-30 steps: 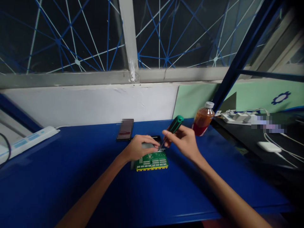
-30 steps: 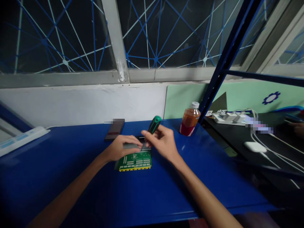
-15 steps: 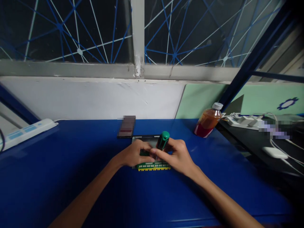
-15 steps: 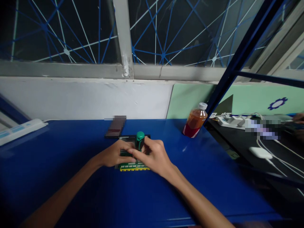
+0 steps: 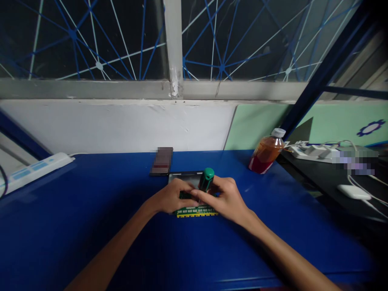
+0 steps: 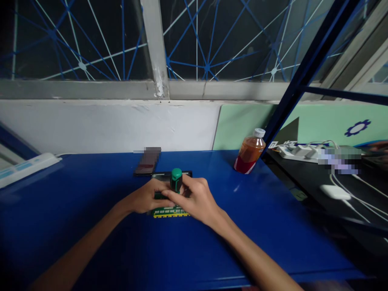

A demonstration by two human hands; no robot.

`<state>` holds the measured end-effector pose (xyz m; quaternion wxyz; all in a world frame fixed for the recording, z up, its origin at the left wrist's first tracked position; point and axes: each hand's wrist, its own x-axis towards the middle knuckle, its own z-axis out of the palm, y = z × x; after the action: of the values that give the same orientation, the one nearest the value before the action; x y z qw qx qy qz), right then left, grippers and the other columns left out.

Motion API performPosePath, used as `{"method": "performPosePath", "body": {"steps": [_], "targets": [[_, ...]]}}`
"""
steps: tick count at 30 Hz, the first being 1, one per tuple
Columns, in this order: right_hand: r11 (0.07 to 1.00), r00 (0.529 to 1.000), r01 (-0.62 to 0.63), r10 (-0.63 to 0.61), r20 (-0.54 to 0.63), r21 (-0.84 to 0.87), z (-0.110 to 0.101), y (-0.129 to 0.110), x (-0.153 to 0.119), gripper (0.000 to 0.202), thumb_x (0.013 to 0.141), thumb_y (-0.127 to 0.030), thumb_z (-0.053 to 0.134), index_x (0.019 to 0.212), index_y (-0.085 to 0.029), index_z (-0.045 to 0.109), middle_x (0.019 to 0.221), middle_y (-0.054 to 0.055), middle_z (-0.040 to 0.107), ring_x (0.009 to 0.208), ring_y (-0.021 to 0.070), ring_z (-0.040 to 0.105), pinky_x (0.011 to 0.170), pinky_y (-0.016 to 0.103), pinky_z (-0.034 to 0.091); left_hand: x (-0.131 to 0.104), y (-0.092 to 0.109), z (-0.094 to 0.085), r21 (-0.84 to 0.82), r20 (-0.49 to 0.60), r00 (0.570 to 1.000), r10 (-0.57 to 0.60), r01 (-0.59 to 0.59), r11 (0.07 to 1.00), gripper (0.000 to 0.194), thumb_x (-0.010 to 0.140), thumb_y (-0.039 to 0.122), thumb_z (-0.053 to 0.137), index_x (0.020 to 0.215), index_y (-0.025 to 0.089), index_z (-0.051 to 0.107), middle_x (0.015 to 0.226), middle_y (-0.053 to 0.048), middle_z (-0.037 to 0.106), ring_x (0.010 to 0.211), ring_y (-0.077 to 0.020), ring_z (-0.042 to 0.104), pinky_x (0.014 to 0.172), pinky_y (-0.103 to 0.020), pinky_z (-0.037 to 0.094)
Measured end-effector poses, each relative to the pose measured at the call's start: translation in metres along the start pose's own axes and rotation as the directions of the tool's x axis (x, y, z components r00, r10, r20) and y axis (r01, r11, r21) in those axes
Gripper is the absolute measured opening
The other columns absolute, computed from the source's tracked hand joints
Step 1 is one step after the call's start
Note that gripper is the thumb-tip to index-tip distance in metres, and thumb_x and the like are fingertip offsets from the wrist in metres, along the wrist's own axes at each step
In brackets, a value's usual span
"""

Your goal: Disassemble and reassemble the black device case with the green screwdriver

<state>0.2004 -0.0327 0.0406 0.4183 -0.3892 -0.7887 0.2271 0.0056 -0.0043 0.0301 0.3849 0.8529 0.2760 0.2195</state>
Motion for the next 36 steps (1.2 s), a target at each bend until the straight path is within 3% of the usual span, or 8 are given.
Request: {"method": "performPosePath", "body": {"steps": [17, 36], "targets": [[1.000, 1.000, 0.009, -0.009, -0.021, 0.001, -0.0009, -0.0016, -0.0007, 0.029, 0.079, -0.043, 0.065, 0.070, -0.015, 0.062, 0.055, -0.004, 0.053, 0.046, 0.0079, 0.047, 0.044, 0.022, 0.037, -0.0001, 0.0004, 0.0014, -0.043, 0.010, 1.000, -0.008, 0.008, 0.999, 0.012, 0.082, 0.025, 0.063, 0.084, 0.014, 0.069, 0.090, -0.005, 0.070, 0.084, -0.0182, 0.063, 0.078, -0.031, 0.049], [0.999, 0.999, 0.041, -0.041, 0.000, -0.011, -0.0020, -0.0038, 0.0003, 0.032, 0.080, -0.044, 0.064, 0.069, -0.014, 0.061, 0.053, -0.004, 0.050, 0.046, 0.0077, 0.043, 0.045, 0.023, 0.034, -0.0002, 0.0022, 0.0018, -0.077, 0.025, 0.999, -0.030, 0.031, 0.997, 0.010, 0.082, 0.023, 0.064, 0.080, 0.014, 0.068, 0.085, -0.003, 0.068, 0.080, -0.0154, 0.062, 0.072, -0.026, 0.048]]}}
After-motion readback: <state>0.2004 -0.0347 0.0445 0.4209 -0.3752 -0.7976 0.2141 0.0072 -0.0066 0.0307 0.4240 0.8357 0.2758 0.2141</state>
